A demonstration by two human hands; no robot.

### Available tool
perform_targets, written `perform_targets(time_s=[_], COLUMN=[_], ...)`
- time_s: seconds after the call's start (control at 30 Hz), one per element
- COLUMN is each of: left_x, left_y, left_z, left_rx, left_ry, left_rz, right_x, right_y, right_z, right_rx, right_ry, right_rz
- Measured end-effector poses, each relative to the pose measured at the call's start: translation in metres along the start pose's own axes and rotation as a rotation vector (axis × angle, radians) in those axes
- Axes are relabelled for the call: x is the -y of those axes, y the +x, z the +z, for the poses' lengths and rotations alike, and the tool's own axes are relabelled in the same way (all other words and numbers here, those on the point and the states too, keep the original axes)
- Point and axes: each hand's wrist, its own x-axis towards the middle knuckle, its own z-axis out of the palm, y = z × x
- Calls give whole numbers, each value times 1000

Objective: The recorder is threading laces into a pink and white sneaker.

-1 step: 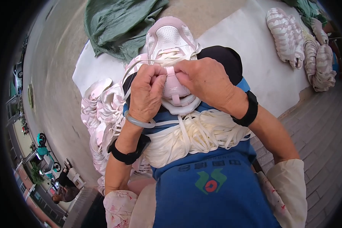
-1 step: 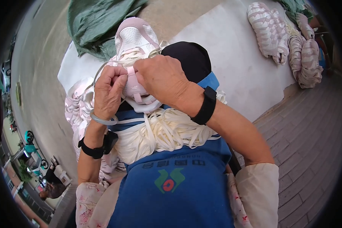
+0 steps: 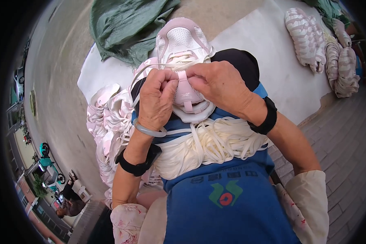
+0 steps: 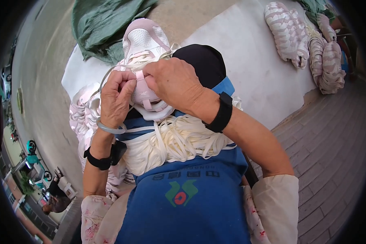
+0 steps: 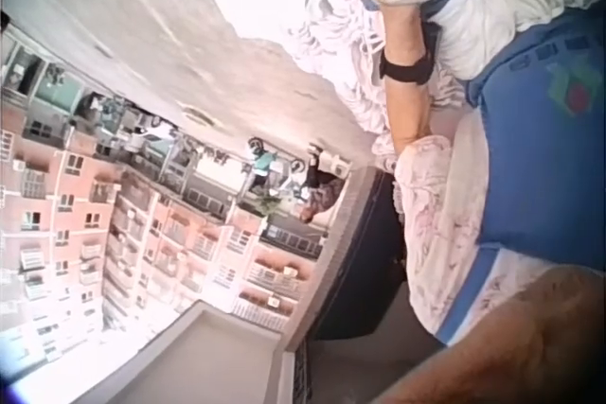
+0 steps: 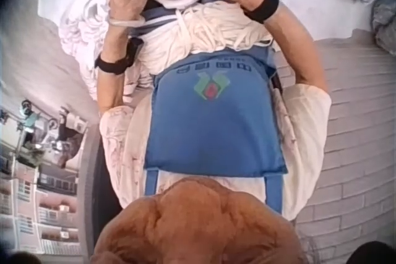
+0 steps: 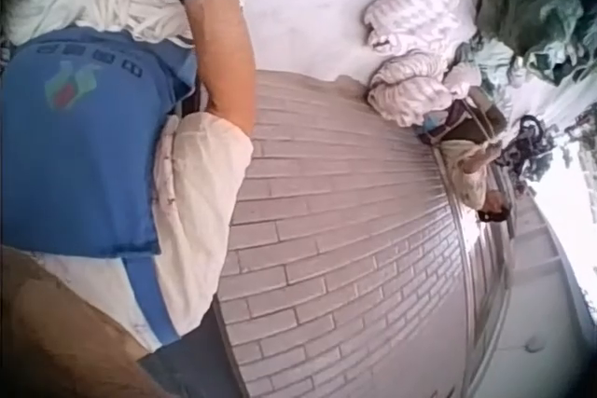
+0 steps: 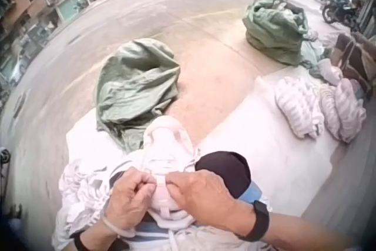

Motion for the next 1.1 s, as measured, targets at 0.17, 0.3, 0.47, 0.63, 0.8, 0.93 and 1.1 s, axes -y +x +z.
perform_targets(time_s=[0.17,0.3,0.47,0.63,0.8,0.93,1.1], left_x=[1,-5,-6,-21,-26,-37,-103], left_y=[-4,1,9,0,-3,-12,-33], left_z=[7,7,-1,7,17,13,45], left_rx=[-138,-203,-83,-224,-197,-81,266], left_ry=[63,80,28,169,540,206,-359], left_rz=[12,75,-10,143,440,457,670], right_x=[7,4,-3,4,12,14,20], right_y=[-2,4,10,13,8,10,14], right_z=[4,0,-6,-17,-46,-67,-78], right_rx=[-55,-39,30,-9,140,122,94], right_ry=[203,237,194,109,132,213,661], right_rz=[110,123,30,-49,-92,10,205])
